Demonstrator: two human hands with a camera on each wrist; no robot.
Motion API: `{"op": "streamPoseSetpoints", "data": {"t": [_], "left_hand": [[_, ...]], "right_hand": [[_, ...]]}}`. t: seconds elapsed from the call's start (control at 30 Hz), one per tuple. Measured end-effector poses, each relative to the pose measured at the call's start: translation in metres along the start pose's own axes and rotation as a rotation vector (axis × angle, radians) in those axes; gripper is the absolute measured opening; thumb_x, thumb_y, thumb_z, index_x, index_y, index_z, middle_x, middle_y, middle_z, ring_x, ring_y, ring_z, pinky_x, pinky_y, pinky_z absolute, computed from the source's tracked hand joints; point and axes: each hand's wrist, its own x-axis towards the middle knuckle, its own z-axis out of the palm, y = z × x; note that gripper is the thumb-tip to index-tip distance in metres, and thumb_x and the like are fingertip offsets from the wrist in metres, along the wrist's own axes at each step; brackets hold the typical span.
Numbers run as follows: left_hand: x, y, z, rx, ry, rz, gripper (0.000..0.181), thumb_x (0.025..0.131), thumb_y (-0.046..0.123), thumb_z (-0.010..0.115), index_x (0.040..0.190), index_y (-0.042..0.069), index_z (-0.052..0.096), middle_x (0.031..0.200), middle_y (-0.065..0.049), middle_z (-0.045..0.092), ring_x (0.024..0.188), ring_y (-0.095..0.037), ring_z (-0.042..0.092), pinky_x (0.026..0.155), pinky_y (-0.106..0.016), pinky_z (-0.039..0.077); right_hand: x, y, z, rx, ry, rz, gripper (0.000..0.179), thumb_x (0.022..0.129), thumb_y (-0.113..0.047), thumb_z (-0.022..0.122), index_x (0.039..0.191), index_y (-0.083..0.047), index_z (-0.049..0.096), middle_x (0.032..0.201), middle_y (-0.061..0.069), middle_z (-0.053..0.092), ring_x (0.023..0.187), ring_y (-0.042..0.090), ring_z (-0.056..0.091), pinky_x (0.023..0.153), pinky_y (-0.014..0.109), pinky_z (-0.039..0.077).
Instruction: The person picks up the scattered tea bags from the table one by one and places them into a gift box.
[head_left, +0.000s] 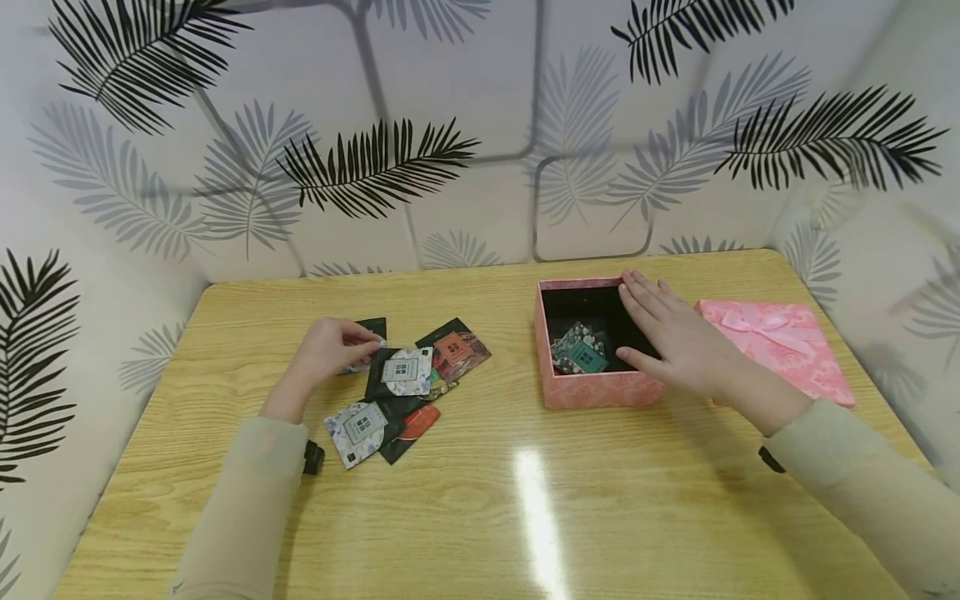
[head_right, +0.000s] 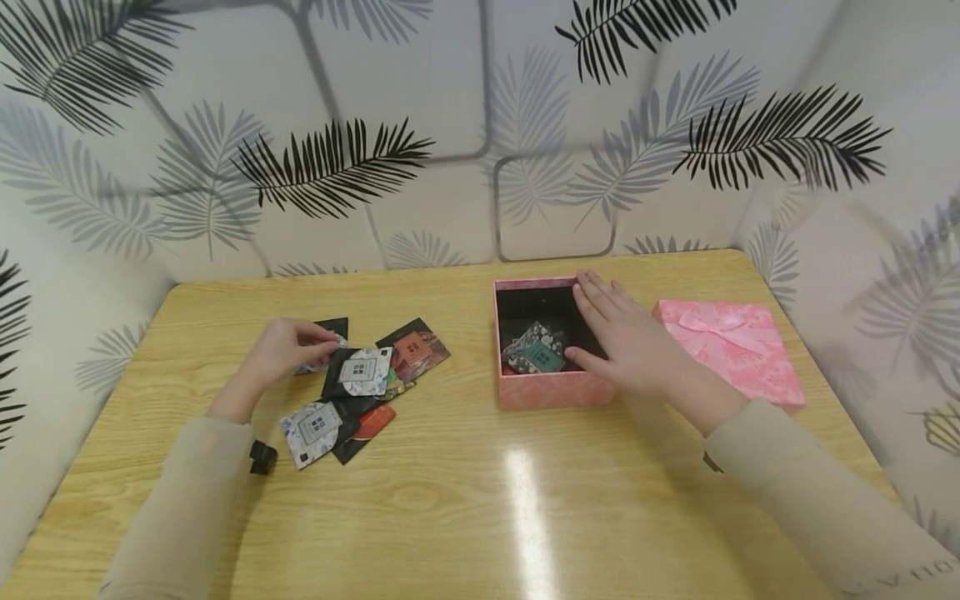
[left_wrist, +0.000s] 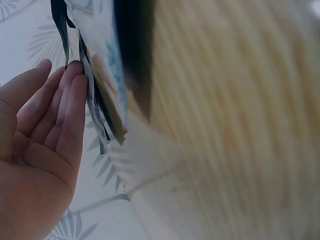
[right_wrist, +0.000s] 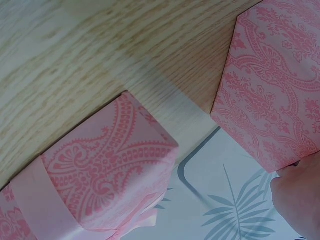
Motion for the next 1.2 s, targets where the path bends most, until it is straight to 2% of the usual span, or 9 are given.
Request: {"op": "streamPoseSetpoints", "data": {"t": [0.23,0.47,0.77,0.97,1.2], "left_hand": [[0.0007,0.0007,0.0018,0.012,-0.022,0.0,0.017,0.101,0.002,0.071,0.114,-0.005,0.079,0.104,-0.023,0.08,0.081,-0.025,0.079,0.075,-0.036,0.065],[-0.0003,0.0028,0.0021,-0.002,-0.008,-0.027,0.019,0.101,0.001,0.069,0.116,-0.005,0.079,0.106,-0.025,0.079,0.083,-0.027,0.078,0.074,-0.036,0.065],[-0.0017,0.0049,0.0027,0.007,0.079,-0.023,0.015,0.102,0.006,0.071,0.109,-0.004,0.08,0.097,-0.022,0.08,0.076,-0.02,0.074,0.068,-0.028,0.061],[-0.0029,0.0049,0.0031,-0.024,0.126,-0.01,0.016,0.103,0.005,0.07,0.11,-0.007,0.078,0.093,-0.024,0.079,0.072,-0.023,0.076,0.07,-0.037,0.066],[-0.0058,0.0093,0.0045,-0.028,0.218,-0.053,0.018,0.104,0.006,0.069,0.112,-0.006,0.078,0.099,-0.026,0.079,0.076,-0.029,0.079,0.067,-0.033,0.065]], "right_hand": [[-0.0002,-0.0011,-0.0015,-0.007,-0.005,0.002,0.087,0.107,-0.044,0.059,0.168,0.003,0.018,0.178,0.021,0.01,0.167,0.039,0.008,0.138,0.049,0.004],[-0.0005,-0.0011,-0.001,0.0,-0.002,0.009,0.087,0.107,-0.043,0.059,0.168,0.003,0.018,0.179,0.019,0.009,0.167,0.038,0.008,0.138,0.048,0.004],[-0.0019,-0.0003,-0.0023,-0.001,0.011,-0.013,0.087,0.108,-0.046,0.057,0.167,0.005,0.02,0.178,0.021,0.011,0.166,0.04,0.01,0.138,0.05,0.007],[-0.0017,-0.0004,-0.002,-0.008,0.012,-0.013,0.087,0.107,-0.046,0.058,0.167,0.004,0.02,0.178,0.022,0.012,0.166,0.04,0.011,0.137,0.051,0.009],[-0.0013,-0.0003,-0.0018,-0.021,0.011,-0.009,0.087,0.107,-0.045,0.058,0.167,0.004,0.02,0.178,0.022,0.013,0.166,0.04,0.011,0.137,0.053,0.012]]}}
